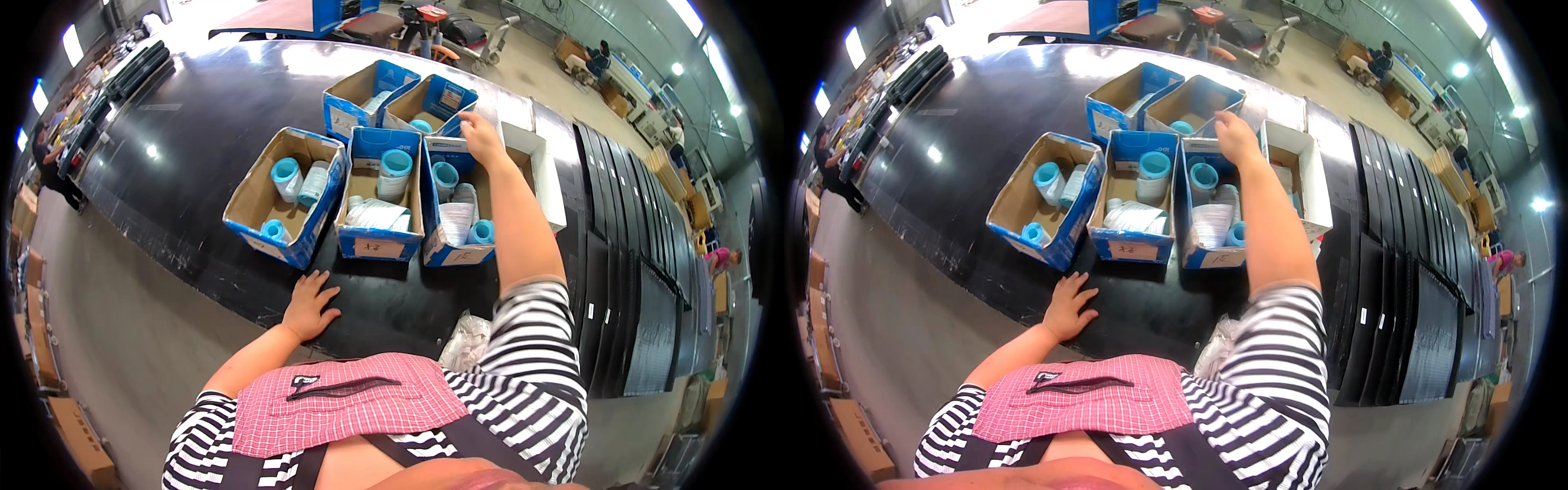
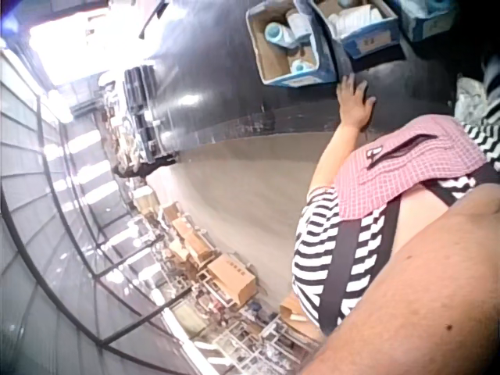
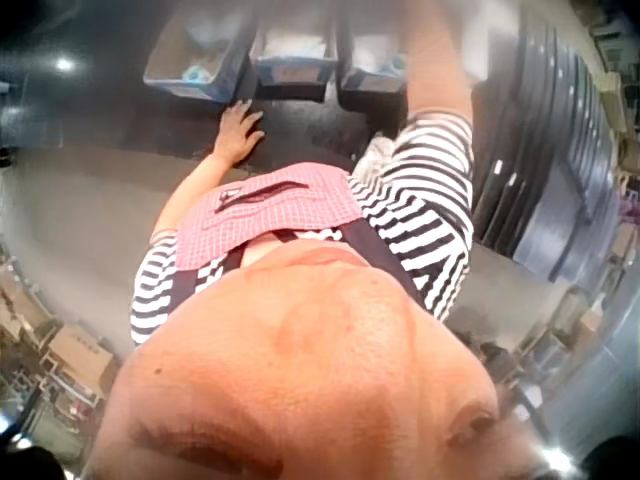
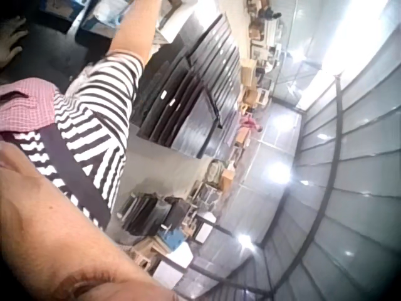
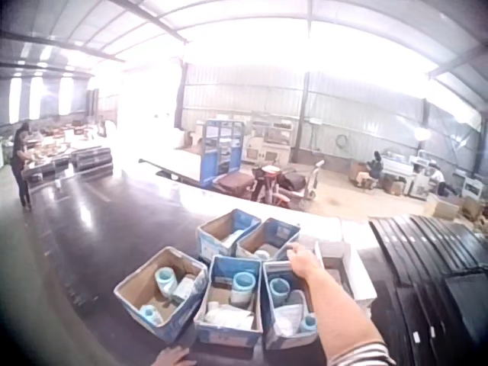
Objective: The person rolls up black rubber floor mats on a workbench using a yellow-handled roller tool. They secure the rolled mats with white tape and stack them on the table. The person handles multiple mats sequentially, applying glue to the roller at the start.
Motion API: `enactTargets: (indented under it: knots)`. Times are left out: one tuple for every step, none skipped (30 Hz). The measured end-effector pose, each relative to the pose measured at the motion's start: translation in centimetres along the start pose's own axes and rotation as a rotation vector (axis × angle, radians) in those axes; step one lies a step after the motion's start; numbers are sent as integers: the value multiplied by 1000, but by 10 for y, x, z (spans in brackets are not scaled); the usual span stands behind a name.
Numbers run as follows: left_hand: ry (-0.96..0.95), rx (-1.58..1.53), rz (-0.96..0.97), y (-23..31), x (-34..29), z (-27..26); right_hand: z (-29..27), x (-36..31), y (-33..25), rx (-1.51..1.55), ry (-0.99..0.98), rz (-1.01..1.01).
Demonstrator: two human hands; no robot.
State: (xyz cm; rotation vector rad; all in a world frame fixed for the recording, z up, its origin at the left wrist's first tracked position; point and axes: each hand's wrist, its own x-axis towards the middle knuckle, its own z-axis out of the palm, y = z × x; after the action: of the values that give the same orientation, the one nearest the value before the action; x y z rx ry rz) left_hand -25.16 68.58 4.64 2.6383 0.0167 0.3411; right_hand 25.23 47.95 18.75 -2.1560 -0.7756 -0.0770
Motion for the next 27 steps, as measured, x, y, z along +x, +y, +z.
enactTargets:
  knots:
    - [-43, 41, -6, 2, -1, 2, 13, 20, -7, -166, -89, 154]
    - [-80, 81, -8, 4, -1, 3, 23, 39, -20, -336, -174, 302]
    - [-94, 83, -9, -5, -5, 11, 32, 56, -23, -372, -217, 379]
    - [-112, 72, -10, -4, -1, 8, 38, 71, -15, -408, -255, 464]
    - [-128, 64, -12, -1, 2, 7, 46, 82, -1, -407, -260, 503]
    - [-142, 57, -15, 1, 6, 5, 54, 92, 15, -408, -268, 531]
    - [-164, 61, -46, 1, 2, 5, 64, 99, 5, -441, -316, 521]
    - [-163, 54, -62, 1, -1, 6, 76, 103, -5, -474, -363, 511]
    - [-168, 44, -58, -1, 0, 5, 78, 105, -5, -503, -401, 440]
    - [-164, 33, -56, -3, 2, 7, 83, 110, -4, -537, -439, 360]
    - [-167, 27, -53, -5, 4, 8, 93, 112, -4, -590, -346, 288]
    - [-167, 25, -47, -8, 4, 9, 96, 115, -4, -567, -359, 288]
    - [-167, 22, -40, -10, 4, 11, 102, 120, -5, -550, -368, 253]
    - [-167, 19, -33, -13, 6, 12, 109, 127, -7, -534, -378, 219]
    - [-178, 23, -30, -16, 7, 13, 112, 133, -9, -534, -398, 172]
    - [-187, 27, -38, -17, 7, 14, 119, 139, -15, -525, -405, 176]
    - [-195, 31, -46, -18, 8, 15, 124, 153, -15, -493, -478, 165]
    - [-212, 37, -54, -17, 9, 12, 126, 162, -11, -452, -552, 160]
    - [-227, 28, -96, -12, 10, 9, 117, 167, -21, -241, -595, 243]
    - [-217, 45, -94, -12, 9, 11, 100, 174, -27, -27, -631, 327]
    - [-201, 57, -87, -15, 5, 16, 84, 189, -16, 87, -561, 377]
    - [-196, 65, -83, -16, 0, 20, 69, 211, 11, 202, -496, 438]
    - [-217, 115, -58, -20, 0, 21, 54, 240, 65, 138, -320, 511]
    - [-202, 183, -33, -23, -5, 26, 35, 266, 95, -576, -456, 241]
    - [-175, 200, -18, -26, -6, 29, 12, 288, 135, -1273, -552, -95]
    - [-148, 216, -3, -29, -6, 31, 1, 288, 186, -1108, -178, 30]
    - [-172, 192, -34, -29, -3, 28, -14, 303, 226, -1354, -373, -108]
